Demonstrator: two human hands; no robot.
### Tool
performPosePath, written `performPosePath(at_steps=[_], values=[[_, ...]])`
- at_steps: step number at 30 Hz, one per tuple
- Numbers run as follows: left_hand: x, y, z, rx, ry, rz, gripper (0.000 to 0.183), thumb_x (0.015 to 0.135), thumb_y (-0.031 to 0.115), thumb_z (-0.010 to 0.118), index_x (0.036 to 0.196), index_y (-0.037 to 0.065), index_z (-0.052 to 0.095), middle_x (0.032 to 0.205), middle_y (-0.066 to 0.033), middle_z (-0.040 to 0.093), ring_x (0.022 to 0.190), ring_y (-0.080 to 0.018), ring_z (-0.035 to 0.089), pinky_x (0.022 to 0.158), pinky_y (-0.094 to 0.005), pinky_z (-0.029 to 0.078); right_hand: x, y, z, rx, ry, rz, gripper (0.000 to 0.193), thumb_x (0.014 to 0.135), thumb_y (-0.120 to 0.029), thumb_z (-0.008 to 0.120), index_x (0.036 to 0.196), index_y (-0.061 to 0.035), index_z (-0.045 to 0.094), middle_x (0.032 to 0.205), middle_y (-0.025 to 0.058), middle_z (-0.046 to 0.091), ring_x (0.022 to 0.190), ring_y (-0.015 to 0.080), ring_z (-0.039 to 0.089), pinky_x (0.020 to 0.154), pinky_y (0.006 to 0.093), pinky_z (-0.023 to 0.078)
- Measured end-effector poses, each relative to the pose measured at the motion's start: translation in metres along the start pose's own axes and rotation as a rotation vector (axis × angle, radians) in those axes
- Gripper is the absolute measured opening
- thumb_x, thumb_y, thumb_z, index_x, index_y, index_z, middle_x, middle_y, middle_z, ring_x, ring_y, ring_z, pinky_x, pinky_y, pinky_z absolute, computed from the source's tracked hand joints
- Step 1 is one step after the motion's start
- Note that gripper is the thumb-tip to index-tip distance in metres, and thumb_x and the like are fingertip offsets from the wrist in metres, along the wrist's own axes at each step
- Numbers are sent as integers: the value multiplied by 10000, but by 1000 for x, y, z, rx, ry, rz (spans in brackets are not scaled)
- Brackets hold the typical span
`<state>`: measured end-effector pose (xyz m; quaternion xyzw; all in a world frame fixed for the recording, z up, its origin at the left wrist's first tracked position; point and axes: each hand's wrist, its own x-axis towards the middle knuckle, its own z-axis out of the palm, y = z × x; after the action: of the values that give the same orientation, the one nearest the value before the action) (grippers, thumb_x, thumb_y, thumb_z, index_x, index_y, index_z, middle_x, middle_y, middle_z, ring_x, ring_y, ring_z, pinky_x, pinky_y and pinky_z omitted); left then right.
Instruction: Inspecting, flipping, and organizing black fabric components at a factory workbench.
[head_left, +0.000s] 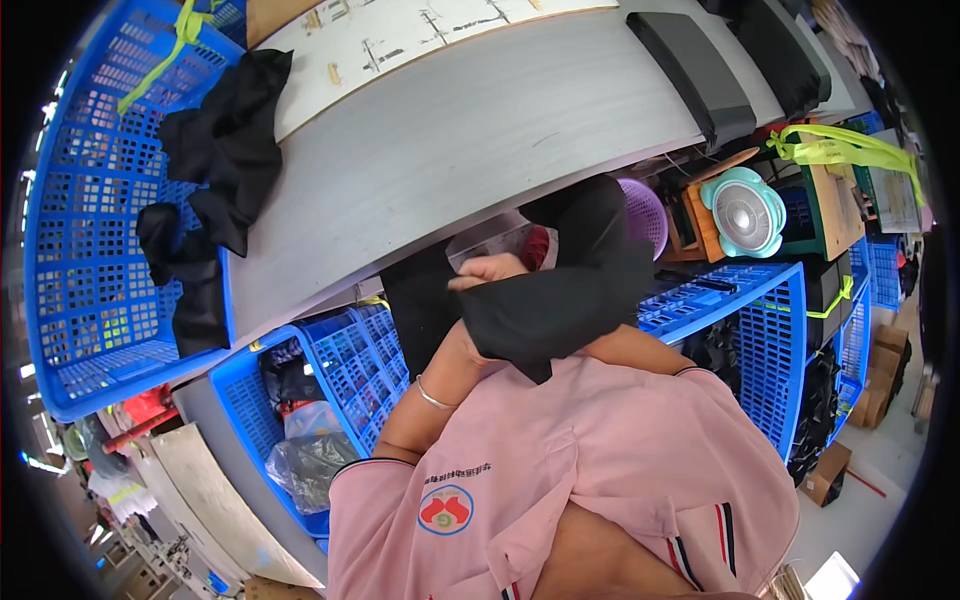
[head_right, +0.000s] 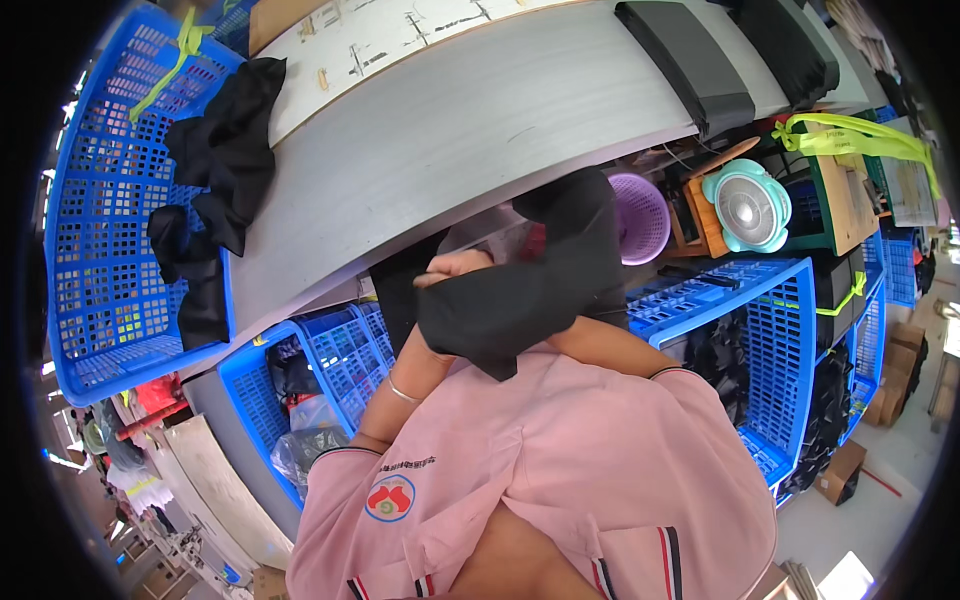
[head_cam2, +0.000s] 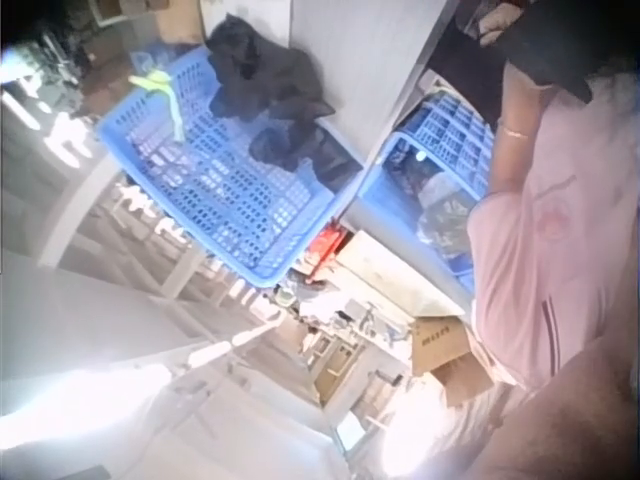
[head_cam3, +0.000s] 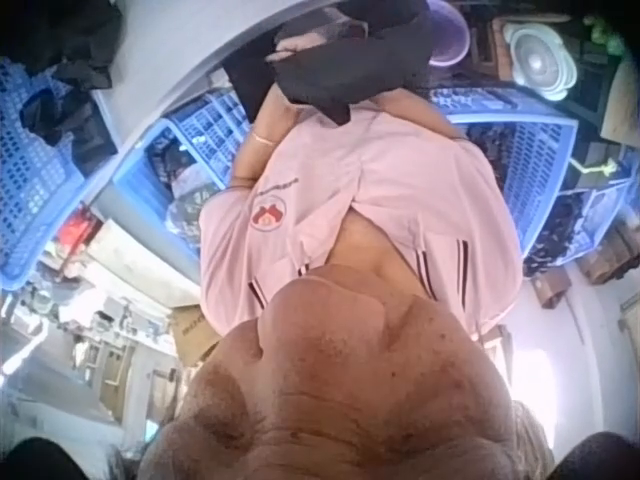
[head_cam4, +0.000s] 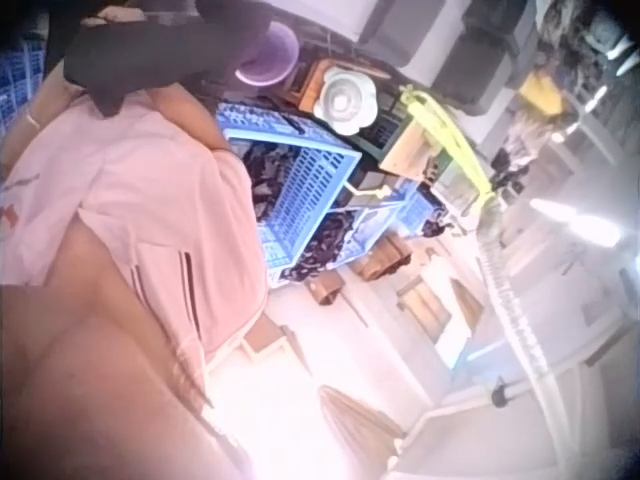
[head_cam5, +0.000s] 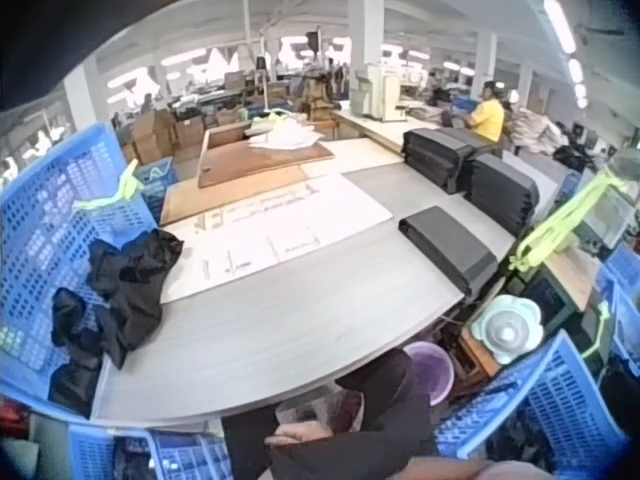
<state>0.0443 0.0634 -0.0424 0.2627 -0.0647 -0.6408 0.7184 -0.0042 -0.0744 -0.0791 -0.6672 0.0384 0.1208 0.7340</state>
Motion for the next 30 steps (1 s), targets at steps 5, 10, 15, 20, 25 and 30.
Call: performPosePath(at_steps=[5, 10, 15, 20, 25, 30], values=[[40, 21, 58, 41, 160, -24, 559, 994, 401, 456, 1503, 259, 276, 1539, -21, 284, 1374, -226, 349, 1077, -470, 329, -14, 25, 27, 273, -283, 100, 146, 910, -79, 627, 976, 33, 693, 846, 43, 714, 763, 106, 665, 596, 254, 515], [89, 37, 66, 125, 329, 89, 635, 997, 510, 400, 1564, 324, 184, 1638, -12, 153, 1477, -236, 235, 1132, -515, 252, -16, 33, 36, 379, -92, 163, 168, 911, -87, 600, 977, 39, 690, 850, 57, 724, 770, 129, 686, 580, 270, 526], [60, 58, 8, 88, 478, 376, 642, 1005, 545, 356, 1568, 294, 179, 1632, -26, 154, 1486, -222, 207, 1141, -505, 241, -50, 7, -7, -337, 731, 125, 148, 924, -95, 601, 996, 24, 649, 788, 53, 697, 686, 115, 643, 583, 268, 497], [53, 42, -5, 108, 426, 531, 659, 1008, 532, 381, 1559, 203, 234, 1613, -48, 198, 1469, -220, 231, 1133, -486, 275, -52, -37, 2, -479, 924, -383, 414, 837, -55, 688, 1230, -48, 557, 1028, 63, 679, 832, 167, 639, 761, 295, 495], [47, 32, -16, 464, 215, 605, 672, 1056, 346, 424, 1570, 72, 89, 1631, -72, 118, 1478, -209, 208, 1181, -331, 223, -28, -63, 11, -922, 983, -561, 311, 808, -6, 690, 1111, -9, 620, 1010, 97, 680, 920, 248, 650, 802, 350, 512], [26, 38, -30, 281, 266, 489, 655, 1051, 331, 437, 1560, 67, 120, 1618, -76, 151, 1464, -209, 233, 1175, -331, 236, -56, -74, -15, -5, 310, -114, 192, 931, -91, 621, 799, 48, 626, 856, 39, 622, 796, 118, 546, 696, 268, 443]])
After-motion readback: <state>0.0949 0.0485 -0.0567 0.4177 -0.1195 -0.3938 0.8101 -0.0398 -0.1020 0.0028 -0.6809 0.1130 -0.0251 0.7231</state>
